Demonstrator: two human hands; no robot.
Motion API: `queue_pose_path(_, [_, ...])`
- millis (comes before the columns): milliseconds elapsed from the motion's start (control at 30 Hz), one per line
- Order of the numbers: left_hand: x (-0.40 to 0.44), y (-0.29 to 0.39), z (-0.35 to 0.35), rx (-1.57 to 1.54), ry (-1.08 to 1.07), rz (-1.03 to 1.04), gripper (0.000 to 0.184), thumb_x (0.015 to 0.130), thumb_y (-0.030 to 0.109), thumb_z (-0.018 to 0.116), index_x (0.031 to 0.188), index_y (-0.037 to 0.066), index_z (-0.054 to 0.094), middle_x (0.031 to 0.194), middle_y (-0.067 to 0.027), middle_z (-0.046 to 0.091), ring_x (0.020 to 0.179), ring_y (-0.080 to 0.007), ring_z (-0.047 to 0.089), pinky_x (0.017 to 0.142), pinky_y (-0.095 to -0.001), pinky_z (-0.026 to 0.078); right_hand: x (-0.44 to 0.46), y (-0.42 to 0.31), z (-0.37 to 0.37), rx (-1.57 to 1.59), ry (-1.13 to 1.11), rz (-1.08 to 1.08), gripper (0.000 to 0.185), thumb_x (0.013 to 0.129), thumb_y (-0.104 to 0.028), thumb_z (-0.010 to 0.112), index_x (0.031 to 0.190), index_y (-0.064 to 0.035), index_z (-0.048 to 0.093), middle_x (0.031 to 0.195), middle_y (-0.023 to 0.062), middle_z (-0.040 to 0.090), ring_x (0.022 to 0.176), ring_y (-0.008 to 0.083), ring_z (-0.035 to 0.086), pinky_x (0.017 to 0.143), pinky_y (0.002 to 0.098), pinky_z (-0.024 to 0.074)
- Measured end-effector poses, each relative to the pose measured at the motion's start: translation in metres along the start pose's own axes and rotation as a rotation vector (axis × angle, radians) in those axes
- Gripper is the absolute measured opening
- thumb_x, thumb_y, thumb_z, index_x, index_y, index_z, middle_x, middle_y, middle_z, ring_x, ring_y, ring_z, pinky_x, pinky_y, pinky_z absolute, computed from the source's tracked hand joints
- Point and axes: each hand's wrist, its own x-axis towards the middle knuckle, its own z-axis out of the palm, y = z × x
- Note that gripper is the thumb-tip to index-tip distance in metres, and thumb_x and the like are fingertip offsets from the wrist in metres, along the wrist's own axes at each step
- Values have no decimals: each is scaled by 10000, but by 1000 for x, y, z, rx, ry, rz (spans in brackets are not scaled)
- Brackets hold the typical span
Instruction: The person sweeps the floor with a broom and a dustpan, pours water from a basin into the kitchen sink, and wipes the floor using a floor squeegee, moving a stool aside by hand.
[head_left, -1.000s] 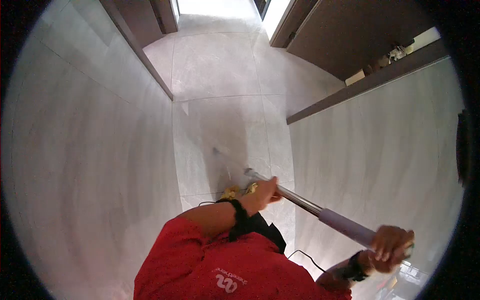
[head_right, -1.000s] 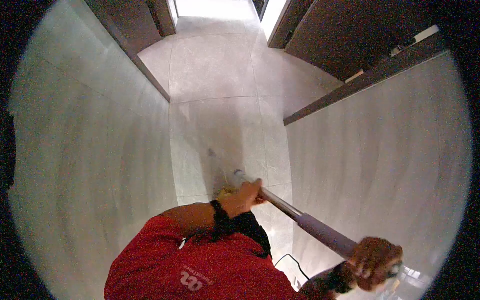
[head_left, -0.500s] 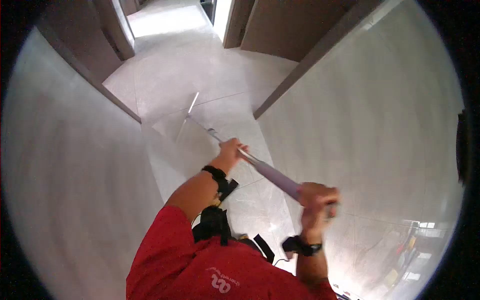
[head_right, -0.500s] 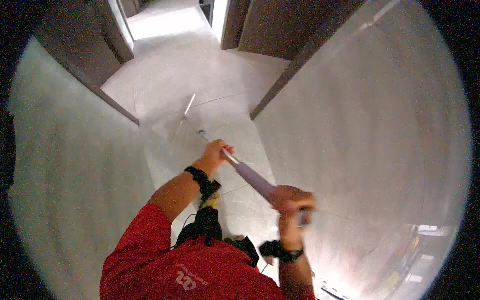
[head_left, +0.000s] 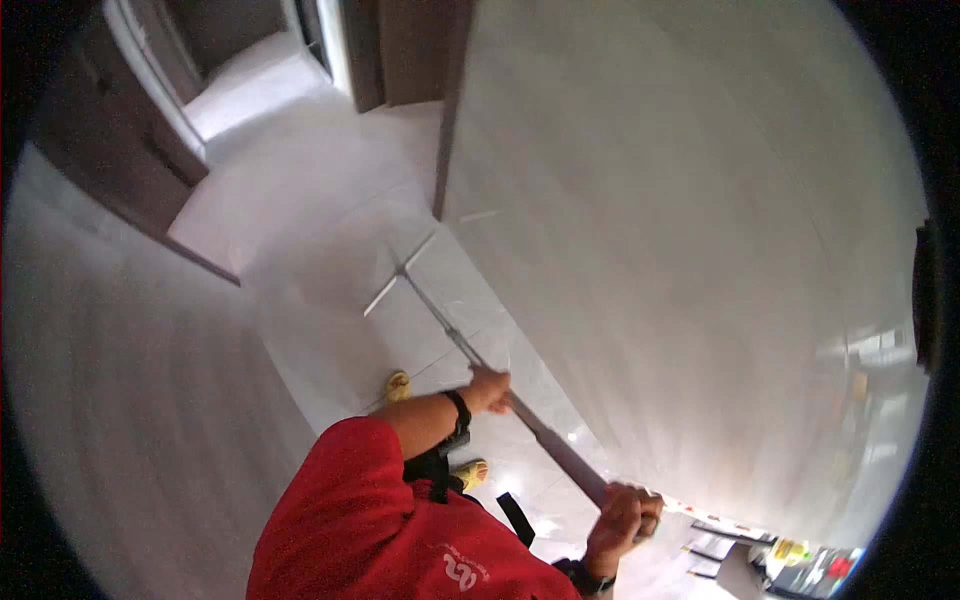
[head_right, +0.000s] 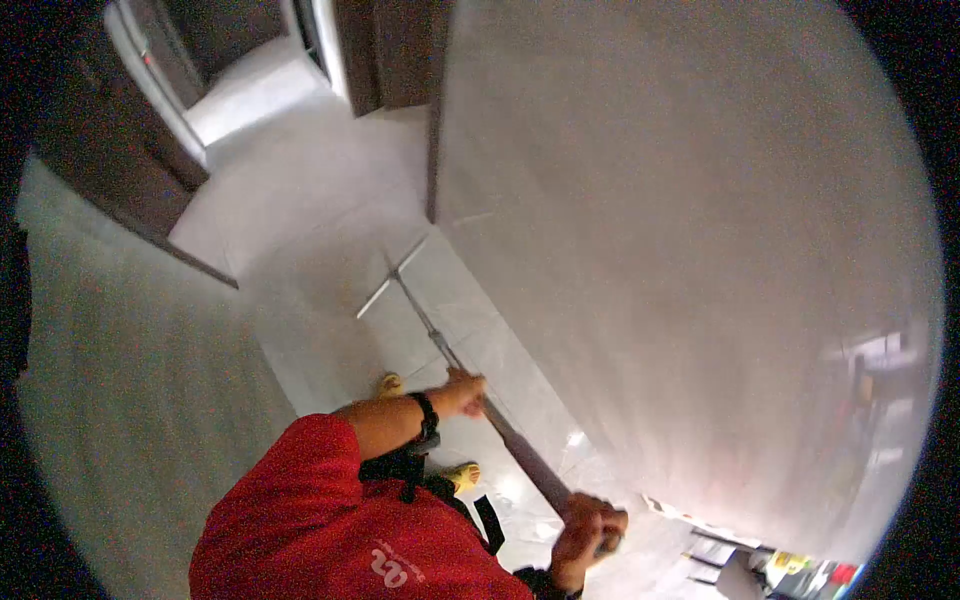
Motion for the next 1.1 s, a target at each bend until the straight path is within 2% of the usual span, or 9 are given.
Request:
queue_pose_path(33, [-8, -18, 35, 36, -60, -95, 372, 842, 353, 400, 902, -6, 476, 646, -131, 573, 491, -261, 580, 466, -383, 528, -10, 2, -49, 65, 58, -4, 253, 832, -179, 569, 768, -100, 336, 641, 31, 437, 580, 129, 462, 567, 330, 441])
queue_pose_path(200, [-53, -111, 223, 235, -293, -388, 381, 839, 356, 383, 964, 13, 494, 775, -107, 574, 647, -180, 594, 597, -358, 535, -50, -44, -242, 29, 433, 62, 137, 854, -85, 461, 726, -80, 411, 582, 41, 422, 539, 182, 430, 613, 370, 443])
queue_pose_path(267, [-139, -69, 180, 326, -441, -487, 408, 848, 380, 365, 990, 19, 490, 827, -109, 542, 677, -185, 589, 600, -331, 536, -86, -121, -167, -16, 326, -7, 137, 844, -74, 467, 730, -78, 392, 574, 36, 398, 571, 188, 426, 623, 390, 442])
queue_pose_path(500, [-189, -130, 275, 505, -642, -744, 371, 855, 346, 354, 909, 10, 502, 808, -94, 540, 664, -163, 579, 596, -308, 528, -135, -182, -236, -86, 549, -113, 150, 802, -31, 415, 680, -104, 366, 495, 2, 315, 435, 121, 311, 532, 354, 395])
queue_pose_path(533, [-199, -135, 271, 520, -679, -780, 355, 850, 332, 366, 904, 9, 501, 800, -95, 546, 661, -165, 581, 594, -308, 527, -140, -198, -233, -71, 369, -131, 166, 807, -36, 414, 668, -108, 359, 492, 0, 311, 436, 117, 313, 545, 362, 417])
queue_pose_path(600, [-190, -169, 325, 520, -719, -839, 338, 845, 318, 377, 904, 10, 504, 787, -92, 551, 668, -168, 588, 591, -308, 526, -145, -198, -268, -122, 645, -170, 176, 810, -42, 420, 661, -108, 355, 488, -2, 308, 440, 119, 316, 559, 369, 436])
queue_pose_path(833, [-237, -144, 313, 394, -772, -822, 261, 844, 279, 426, 817, 59, 564, 815, -67, 638, 713, -148, 604, 623, -295, 503, -177, -232, -224, -176, 620, -333, 52, 886, -106, 379, 909, -64, 359, 556, -11, 319, 476, 96, 310, 531, 278, 333])
queue_pose_path(933, [-236, -117, 281, 278, -704, -756, 231, 832, 261, 461, 795, 57, 563, 799, -72, 634, 732, -163, 601, 666, -302, 501, -189, -229, -244, 46, 668, -309, 131, 859, -115, 384, 970, -46, 381, 584, 19, 372, 503, 141, 412, 535, 315, 422])
queue_pose_path(1100, [-177, -94, 209, 104, -447, -572, 164, 794, 216, 494, 758, 62, 533, 751, -86, 578, 704, -195, 561, 647, -329, 485, -119, -145, -210, -173, 574, -126, 107, 856, -99, 400, 756, -87, 362, 568, 4, 385, 469, 120, 367, 538, 308, 391])
